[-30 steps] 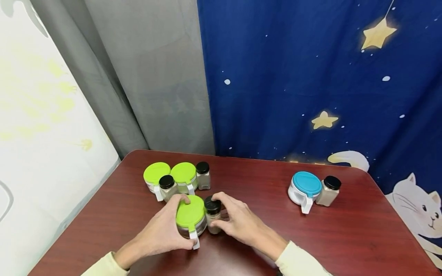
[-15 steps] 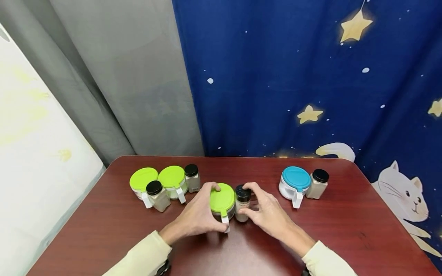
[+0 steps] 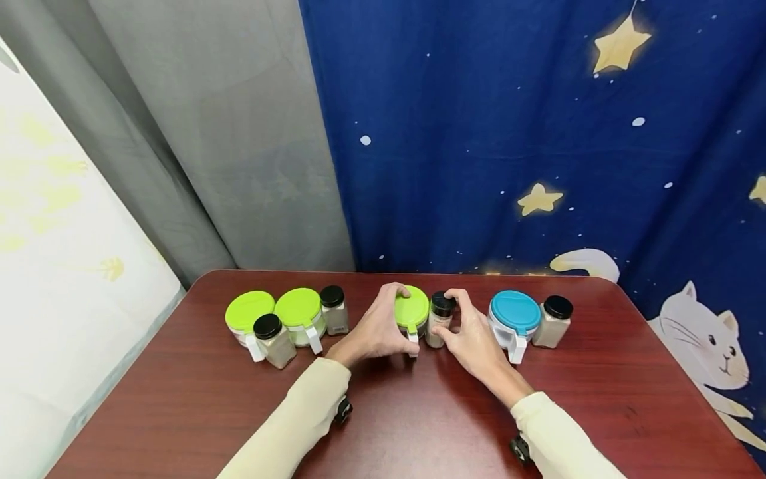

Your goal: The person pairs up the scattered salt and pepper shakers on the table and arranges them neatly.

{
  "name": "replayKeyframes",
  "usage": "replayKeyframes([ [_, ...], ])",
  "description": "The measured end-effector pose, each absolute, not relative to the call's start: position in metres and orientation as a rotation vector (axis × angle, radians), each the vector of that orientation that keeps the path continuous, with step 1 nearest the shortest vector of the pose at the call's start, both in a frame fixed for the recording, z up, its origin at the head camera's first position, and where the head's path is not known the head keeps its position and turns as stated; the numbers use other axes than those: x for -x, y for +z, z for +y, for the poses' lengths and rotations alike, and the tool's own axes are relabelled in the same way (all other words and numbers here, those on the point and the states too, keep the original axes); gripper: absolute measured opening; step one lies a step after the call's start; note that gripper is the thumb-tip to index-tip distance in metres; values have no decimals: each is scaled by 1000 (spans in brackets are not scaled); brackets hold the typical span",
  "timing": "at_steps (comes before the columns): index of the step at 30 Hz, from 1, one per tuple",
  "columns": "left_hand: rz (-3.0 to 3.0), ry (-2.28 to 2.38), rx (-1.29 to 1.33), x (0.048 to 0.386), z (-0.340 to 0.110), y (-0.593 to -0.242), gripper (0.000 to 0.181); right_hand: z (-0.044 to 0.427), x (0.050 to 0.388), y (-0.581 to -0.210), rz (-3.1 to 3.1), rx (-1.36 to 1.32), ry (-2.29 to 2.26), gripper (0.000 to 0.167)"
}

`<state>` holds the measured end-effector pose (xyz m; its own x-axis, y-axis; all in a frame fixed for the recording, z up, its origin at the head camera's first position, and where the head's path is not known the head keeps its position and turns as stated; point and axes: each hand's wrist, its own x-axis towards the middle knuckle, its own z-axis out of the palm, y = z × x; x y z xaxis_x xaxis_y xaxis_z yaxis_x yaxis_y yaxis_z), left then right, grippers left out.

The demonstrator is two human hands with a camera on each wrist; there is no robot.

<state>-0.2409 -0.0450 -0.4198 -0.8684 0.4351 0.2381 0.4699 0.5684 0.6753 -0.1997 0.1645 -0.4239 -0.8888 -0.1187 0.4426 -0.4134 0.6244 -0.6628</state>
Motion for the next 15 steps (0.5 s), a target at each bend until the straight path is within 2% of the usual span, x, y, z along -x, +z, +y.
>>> replayKeyframes([
  [6, -2829, -1256, 800, 261, -41, -419, 84, 163, 217, -425, -2542, -357, 1055, 68],
  [15, -2866, -1273, 802, 266, -38, -419, 83, 163, 221, -426, -2561, -302, 996, 69],
])
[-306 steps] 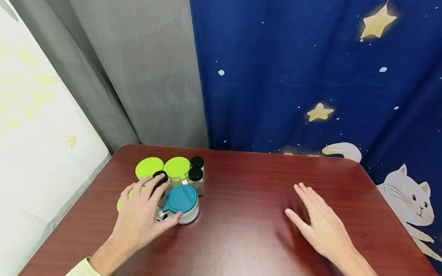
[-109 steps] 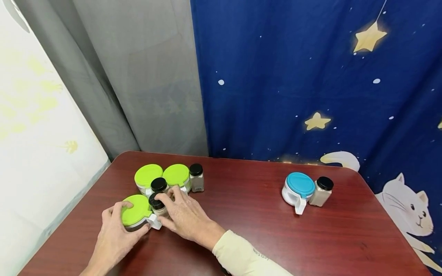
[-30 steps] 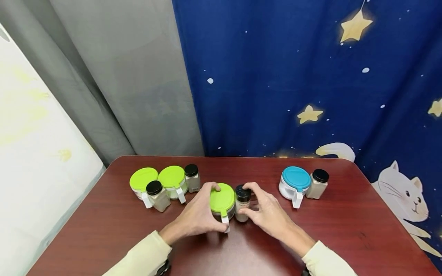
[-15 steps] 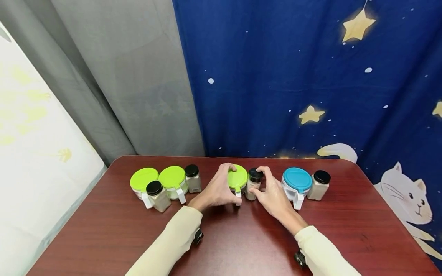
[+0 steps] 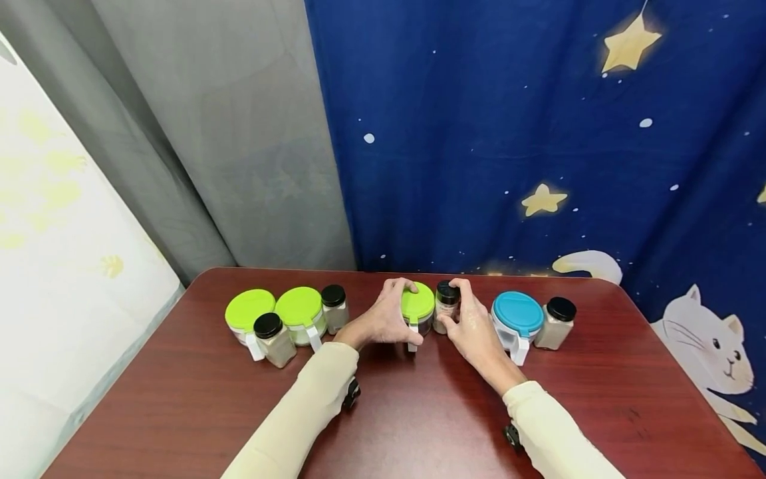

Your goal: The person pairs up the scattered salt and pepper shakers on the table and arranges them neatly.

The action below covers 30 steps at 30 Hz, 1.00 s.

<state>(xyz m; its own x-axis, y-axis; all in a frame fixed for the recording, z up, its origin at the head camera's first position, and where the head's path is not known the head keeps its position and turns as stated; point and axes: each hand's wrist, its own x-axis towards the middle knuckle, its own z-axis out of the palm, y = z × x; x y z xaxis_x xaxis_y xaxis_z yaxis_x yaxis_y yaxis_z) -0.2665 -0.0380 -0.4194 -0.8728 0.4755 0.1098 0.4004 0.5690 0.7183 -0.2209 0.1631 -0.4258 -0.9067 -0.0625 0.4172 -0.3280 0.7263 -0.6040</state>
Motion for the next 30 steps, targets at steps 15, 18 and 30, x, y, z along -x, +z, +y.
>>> replayKeyframes([
  [15, 2703, 1136, -718, 267, -33, -415, 84, 170, 227, -428, -2552, -302, 913, 79],
  [18, 2740, 1086, -754, 261, -35, -407, 84, 171, 225, -424, -2593, -305, 902, 96],
  [30, 2737, 1253, -1040, 211, -51, -375, 87, 161, 193, -392, -2153, -575, 834, 51],
])
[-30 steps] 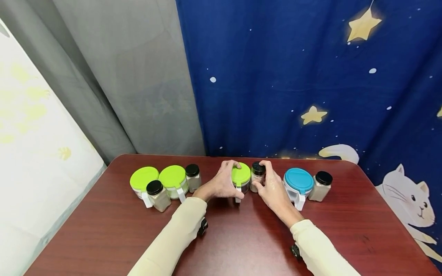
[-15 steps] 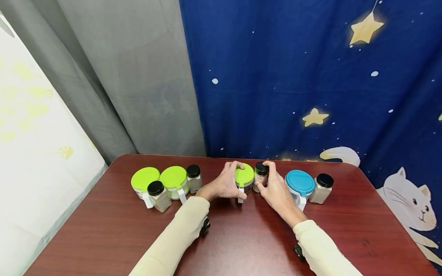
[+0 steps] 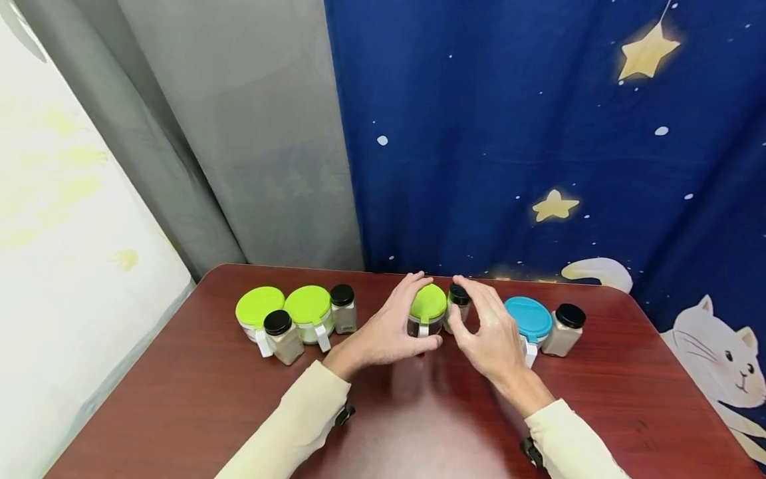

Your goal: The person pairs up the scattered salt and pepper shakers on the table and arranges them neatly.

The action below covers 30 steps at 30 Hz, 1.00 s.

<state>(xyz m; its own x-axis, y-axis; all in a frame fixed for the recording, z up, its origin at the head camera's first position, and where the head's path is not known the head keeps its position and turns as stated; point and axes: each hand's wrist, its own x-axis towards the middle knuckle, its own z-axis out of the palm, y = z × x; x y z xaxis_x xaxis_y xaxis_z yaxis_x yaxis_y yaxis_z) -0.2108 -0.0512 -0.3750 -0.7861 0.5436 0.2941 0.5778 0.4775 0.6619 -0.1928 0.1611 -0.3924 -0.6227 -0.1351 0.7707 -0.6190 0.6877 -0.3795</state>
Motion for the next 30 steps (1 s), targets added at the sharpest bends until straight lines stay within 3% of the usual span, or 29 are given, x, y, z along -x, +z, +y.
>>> replayKeyframes([
  [7, -2496, -1297, 1039, 177, -76, -362, 66, 139, 181, -396, -1984, -802, 872, 44],
  [18, -2408, -1407, 895, 134, -163, -333, 71, 72, 184, -414, -1959, -1180, 722, 46],
  [24, -2208, -1632, 931, 134, -210, -338, 73, 40, 190, -411, -2048, -1191, 635, 45],
  [30, -2071, -1746, 912, 155, -260, -353, 70, 17, 206, -404, -2172, -1152, 611, 50],
])
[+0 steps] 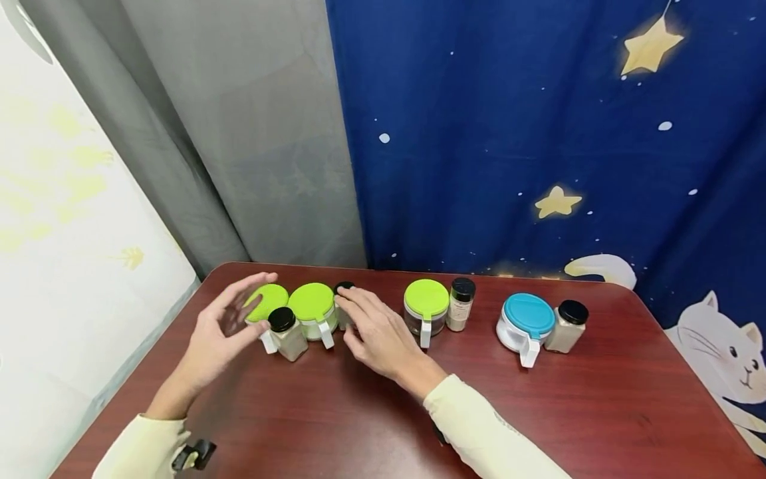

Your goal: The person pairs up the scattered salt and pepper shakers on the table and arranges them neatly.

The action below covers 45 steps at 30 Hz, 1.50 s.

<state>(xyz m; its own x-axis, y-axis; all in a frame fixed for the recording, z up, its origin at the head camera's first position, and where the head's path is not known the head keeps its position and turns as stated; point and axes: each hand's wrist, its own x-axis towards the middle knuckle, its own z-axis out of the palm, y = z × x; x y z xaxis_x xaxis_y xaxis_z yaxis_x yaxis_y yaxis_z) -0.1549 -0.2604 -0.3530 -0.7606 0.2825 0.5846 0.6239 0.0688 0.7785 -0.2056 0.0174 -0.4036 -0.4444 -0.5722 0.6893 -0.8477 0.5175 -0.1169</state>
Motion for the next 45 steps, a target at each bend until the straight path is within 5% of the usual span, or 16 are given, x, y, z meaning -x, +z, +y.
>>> replayKeyframes([
  [9, -2690, -1074, 646, 202, -325, -401, 128, -45, 218, -391, -2251, -1289, 150, 55],
  [17, -2800, -1134, 634, 216, -316, -417, 105, -57, 212, -405, -2294, -1259, 80, 42],
  [27, -2837, -1052, 496, 209, -318, -418, 100, -45, 202, -413, -2247, -1324, 245, 36],
  [45, -2670, -1095, 496, 165, -323, -428, 97, -28, 189, -413, -2478, -1286, 846, 50],
])
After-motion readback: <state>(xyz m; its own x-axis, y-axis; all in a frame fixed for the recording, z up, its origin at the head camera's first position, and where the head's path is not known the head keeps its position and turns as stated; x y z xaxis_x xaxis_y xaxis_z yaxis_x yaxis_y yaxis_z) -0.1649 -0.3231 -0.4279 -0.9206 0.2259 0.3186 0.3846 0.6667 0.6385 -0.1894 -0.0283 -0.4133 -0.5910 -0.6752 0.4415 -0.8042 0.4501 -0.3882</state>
